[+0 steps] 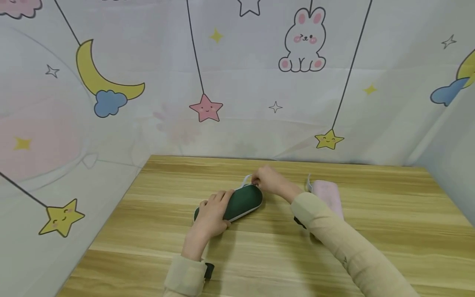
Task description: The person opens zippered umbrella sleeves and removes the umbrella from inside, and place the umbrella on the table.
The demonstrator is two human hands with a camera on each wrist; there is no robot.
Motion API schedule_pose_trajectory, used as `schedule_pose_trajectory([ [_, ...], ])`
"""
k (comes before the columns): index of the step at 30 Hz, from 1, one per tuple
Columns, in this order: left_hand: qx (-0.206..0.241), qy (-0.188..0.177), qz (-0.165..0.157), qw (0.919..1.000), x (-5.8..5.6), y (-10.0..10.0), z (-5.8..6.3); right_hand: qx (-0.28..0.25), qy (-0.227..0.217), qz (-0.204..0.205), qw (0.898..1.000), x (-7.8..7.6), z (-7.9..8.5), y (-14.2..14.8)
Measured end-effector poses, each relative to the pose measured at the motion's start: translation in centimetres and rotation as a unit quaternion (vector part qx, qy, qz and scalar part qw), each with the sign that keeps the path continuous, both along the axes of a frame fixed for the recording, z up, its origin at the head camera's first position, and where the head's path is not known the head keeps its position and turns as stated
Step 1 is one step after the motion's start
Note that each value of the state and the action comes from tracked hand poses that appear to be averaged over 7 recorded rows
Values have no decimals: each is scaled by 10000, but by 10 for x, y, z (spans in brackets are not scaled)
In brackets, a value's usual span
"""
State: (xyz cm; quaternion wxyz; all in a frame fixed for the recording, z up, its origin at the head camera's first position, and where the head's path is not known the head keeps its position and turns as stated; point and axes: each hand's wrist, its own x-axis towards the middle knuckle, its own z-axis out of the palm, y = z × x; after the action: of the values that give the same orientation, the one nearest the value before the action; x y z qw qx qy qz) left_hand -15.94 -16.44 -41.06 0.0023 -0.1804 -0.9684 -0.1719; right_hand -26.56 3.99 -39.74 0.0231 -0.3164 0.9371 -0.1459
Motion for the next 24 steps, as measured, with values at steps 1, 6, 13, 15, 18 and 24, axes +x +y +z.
schedule_pose_trajectory([
  [1, -6, 1, 7, 10000, 0, 0, 0, 116, 49, 48, 9999, 0, 0, 0],
  [6, -17, -23, 48, 10000, -1, 1, 0, 433, 419, 277, 9978, 0, -2, 1],
  [13, -2, -47, 85, 10000, -1, 3, 1, 309, 631, 387, 9968, 1, -5, 7],
  [15, 36, -63, 83, 9999, -1, 4, 1, 259, 677, 389, 9966, 2, -5, 9],
  [18, 68, -86, 95, 9999, -2, 6, 1, 228, 766, 404, 9960, 2, -5, 11],
  [24, 28, -53, 122, 9999, -3, 7, 1, 243, 884, 452, 9948, 0, -7, 13],
])
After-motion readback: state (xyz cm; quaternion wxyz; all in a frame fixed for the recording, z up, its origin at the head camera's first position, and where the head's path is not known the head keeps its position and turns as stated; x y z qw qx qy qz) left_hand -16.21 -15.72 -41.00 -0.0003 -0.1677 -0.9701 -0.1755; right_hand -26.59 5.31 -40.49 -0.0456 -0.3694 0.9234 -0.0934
